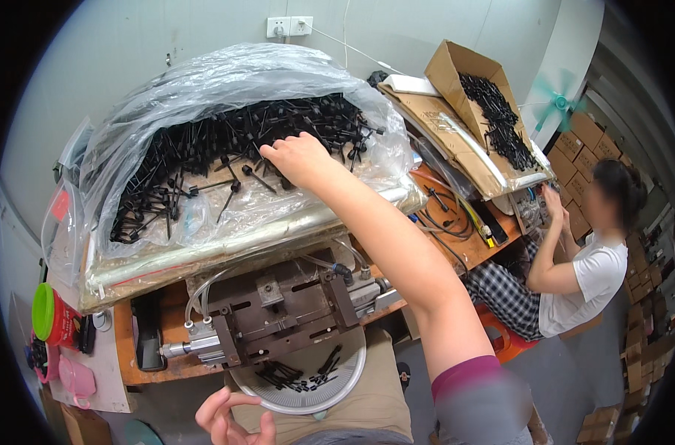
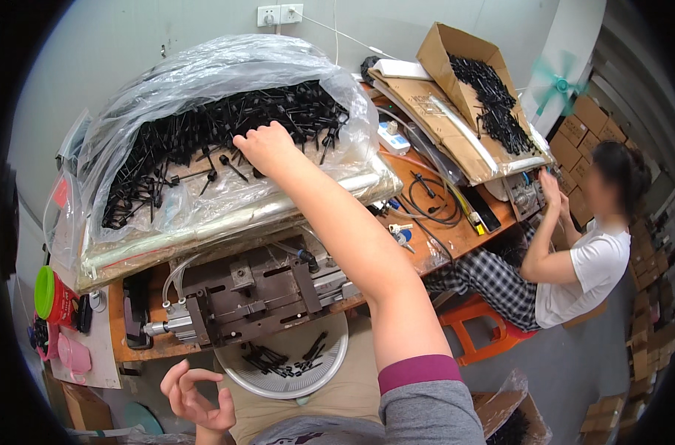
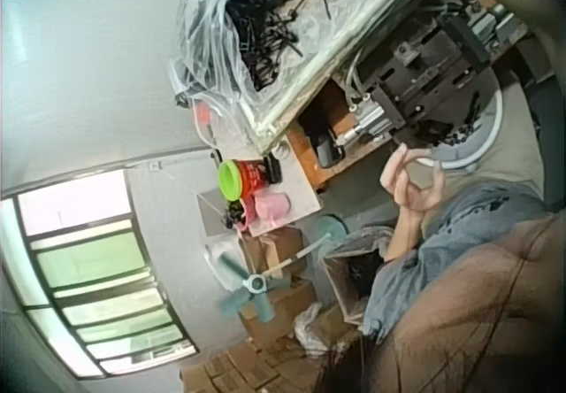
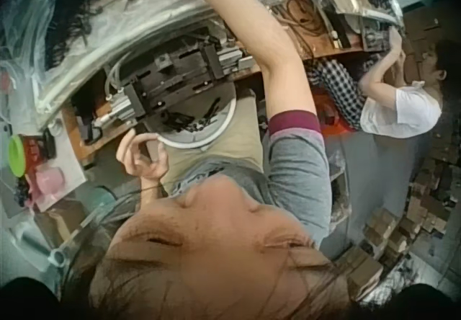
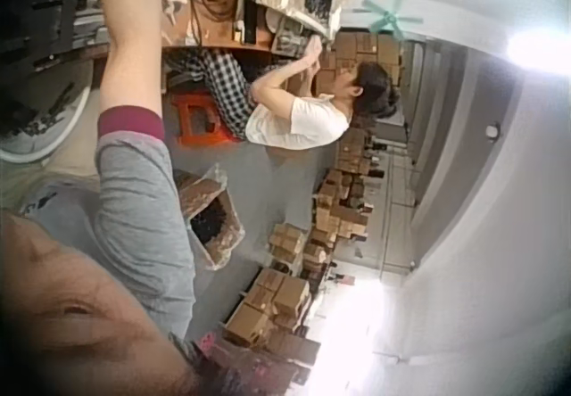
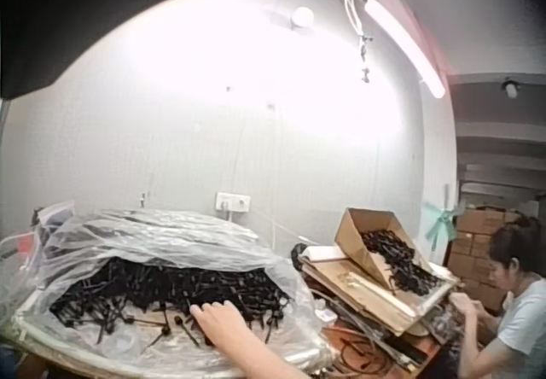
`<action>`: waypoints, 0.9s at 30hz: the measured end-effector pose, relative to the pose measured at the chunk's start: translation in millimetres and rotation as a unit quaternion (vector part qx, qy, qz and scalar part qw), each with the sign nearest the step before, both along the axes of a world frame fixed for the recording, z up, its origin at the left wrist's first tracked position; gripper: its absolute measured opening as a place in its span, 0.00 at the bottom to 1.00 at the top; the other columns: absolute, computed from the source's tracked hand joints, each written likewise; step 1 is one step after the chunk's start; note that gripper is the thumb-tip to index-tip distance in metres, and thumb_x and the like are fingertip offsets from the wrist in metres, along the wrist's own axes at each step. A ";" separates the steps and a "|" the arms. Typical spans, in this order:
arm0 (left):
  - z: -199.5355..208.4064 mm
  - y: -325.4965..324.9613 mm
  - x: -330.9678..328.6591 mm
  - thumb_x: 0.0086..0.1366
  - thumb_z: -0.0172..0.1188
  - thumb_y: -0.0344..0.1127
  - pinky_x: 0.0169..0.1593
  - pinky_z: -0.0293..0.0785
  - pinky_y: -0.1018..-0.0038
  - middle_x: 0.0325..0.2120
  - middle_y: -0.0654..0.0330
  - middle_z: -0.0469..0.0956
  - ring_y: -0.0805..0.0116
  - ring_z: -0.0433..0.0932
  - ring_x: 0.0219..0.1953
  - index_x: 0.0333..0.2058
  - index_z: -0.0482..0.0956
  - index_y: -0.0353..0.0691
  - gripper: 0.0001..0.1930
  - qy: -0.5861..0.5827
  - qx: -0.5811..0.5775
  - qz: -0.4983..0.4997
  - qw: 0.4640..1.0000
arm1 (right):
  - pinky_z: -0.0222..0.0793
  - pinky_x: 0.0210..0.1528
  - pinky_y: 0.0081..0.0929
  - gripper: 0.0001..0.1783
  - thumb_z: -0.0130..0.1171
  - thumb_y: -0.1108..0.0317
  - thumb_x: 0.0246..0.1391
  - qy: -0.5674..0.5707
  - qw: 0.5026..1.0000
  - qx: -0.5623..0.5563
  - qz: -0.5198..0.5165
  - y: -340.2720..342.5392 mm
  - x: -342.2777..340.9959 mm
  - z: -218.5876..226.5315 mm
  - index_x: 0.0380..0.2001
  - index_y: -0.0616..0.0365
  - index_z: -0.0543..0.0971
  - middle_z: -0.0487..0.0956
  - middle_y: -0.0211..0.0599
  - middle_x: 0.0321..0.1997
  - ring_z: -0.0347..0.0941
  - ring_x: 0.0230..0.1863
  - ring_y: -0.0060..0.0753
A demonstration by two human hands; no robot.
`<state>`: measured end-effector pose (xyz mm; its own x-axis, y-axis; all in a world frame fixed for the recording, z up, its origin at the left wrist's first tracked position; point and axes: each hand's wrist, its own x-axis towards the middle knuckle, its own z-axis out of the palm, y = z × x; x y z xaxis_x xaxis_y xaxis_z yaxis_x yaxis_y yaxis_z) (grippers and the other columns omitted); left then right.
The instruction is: The person is assembling small black mechanical parts using a desktop assembly fixture.
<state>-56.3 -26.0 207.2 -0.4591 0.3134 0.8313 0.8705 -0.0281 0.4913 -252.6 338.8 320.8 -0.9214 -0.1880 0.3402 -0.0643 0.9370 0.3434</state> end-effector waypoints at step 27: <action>92.9 65.6 -3.1 0.61 0.66 0.31 0.39 0.77 0.70 0.32 0.46 0.83 0.62 0.80 0.31 0.33 0.84 0.26 0.10 -0.173 0.311 -0.550 0.756 | 0.75 0.44 0.41 0.14 0.61 0.78 0.41 -0.012 0.994 -0.110 0.024 -60.5 42.3 8.6 0.36 0.58 0.79 0.75 0.38 0.43 0.77 0.44 0.47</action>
